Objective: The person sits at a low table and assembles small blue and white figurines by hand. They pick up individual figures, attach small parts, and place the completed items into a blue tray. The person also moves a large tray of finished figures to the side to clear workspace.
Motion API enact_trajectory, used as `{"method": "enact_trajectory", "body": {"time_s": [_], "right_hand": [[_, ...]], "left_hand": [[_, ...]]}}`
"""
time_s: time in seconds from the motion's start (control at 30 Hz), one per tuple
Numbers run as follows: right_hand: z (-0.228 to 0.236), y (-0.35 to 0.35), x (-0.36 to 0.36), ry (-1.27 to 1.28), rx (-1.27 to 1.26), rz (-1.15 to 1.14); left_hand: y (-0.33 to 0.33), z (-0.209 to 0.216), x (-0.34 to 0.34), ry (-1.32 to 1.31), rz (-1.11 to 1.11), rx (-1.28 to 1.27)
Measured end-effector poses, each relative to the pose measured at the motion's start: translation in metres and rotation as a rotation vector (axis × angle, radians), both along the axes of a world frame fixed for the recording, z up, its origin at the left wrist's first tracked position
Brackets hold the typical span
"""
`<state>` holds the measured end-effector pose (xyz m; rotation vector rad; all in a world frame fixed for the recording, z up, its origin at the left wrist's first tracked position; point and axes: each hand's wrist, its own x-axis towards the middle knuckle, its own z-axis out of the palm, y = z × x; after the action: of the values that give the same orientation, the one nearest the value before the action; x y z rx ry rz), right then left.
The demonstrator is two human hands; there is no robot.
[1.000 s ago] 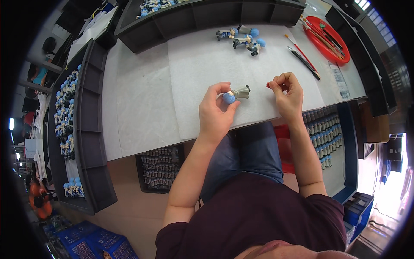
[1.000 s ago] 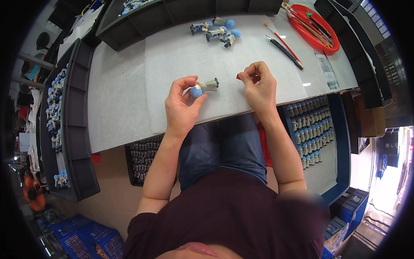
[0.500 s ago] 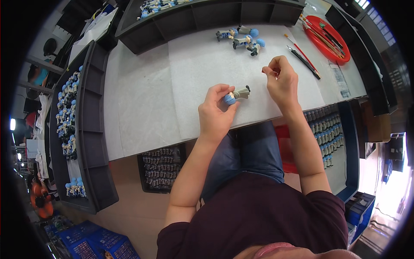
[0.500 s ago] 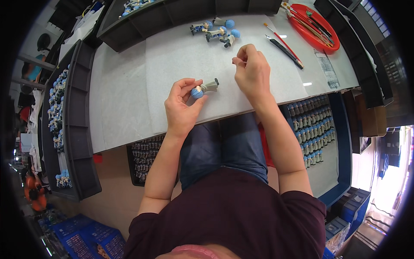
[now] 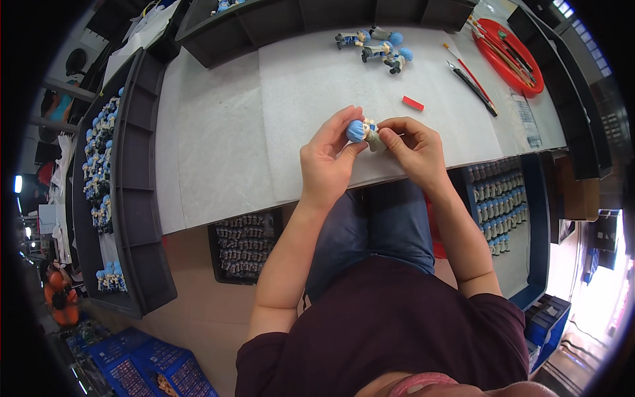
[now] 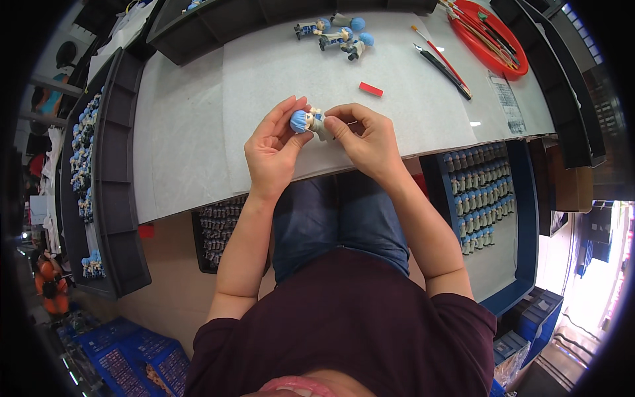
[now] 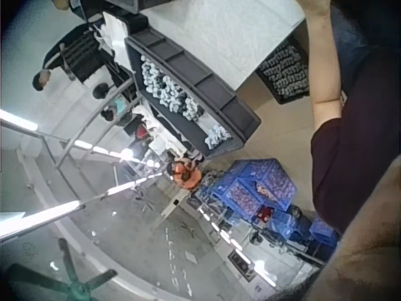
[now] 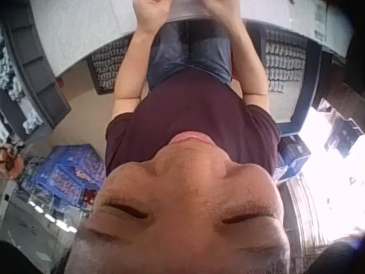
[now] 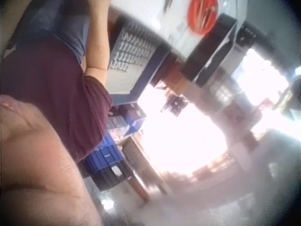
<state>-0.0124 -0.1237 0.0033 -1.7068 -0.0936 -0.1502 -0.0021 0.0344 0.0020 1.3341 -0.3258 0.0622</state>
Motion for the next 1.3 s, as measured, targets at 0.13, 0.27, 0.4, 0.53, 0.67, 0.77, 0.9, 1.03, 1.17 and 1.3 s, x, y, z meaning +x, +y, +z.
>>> {"method": "enact_trajectory", "body": {"time_s": [0.13,0.27,0.4,0.53,0.67,0.77,0.9,1.03,1.17,1.3], "right_hand": [[0.0,0.01,-0.006,-0.214,-0.055,0.014],[-0.007,0.007,-0.007,-0.367,-0.16,-0.099],[-0.016,0.011,-0.008,-0.564,-0.215,-0.238],[-0.009,0.015,-0.01,-0.606,-0.304,-0.272],[-0.005,0.013,-0.009,-0.61,-0.399,-0.318],[-0.002,0.008,-0.011,-0.612,-0.331,-0.267],[-0.009,-0.008,-0.017,-0.578,-0.14,-0.273],[-0.01,-0.085,-0.05,-0.54,-0.146,-0.561],[-0.044,-0.208,-0.107,-0.441,-0.493,-0.998],[-0.128,-0.342,-0.222,0.031,-0.794,-1.458]], "left_hand": [[0.001,-0.006,0.0,-0.088,-0.034,0.037],[0.0,-0.003,0.001,-0.146,0.007,0.089],[0.003,-0.005,0.002,-0.044,-0.042,0.189],[0.002,0.001,-0.001,0.039,-0.009,0.056],[0.002,0.002,0.0,0.019,-0.003,0.017],[0.002,0.002,0.0,0.012,0.018,0.043],[0.002,-0.007,0.0,0.026,0.095,0.152],[-0.005,-0.006,-0.002,-0.029,0.099,0.31],[-0.006,-0.001,-0.005,-0.02,0.136,0.426],[-0.015,0.001,-0.006,-0.036,0.138,0.502]]}}
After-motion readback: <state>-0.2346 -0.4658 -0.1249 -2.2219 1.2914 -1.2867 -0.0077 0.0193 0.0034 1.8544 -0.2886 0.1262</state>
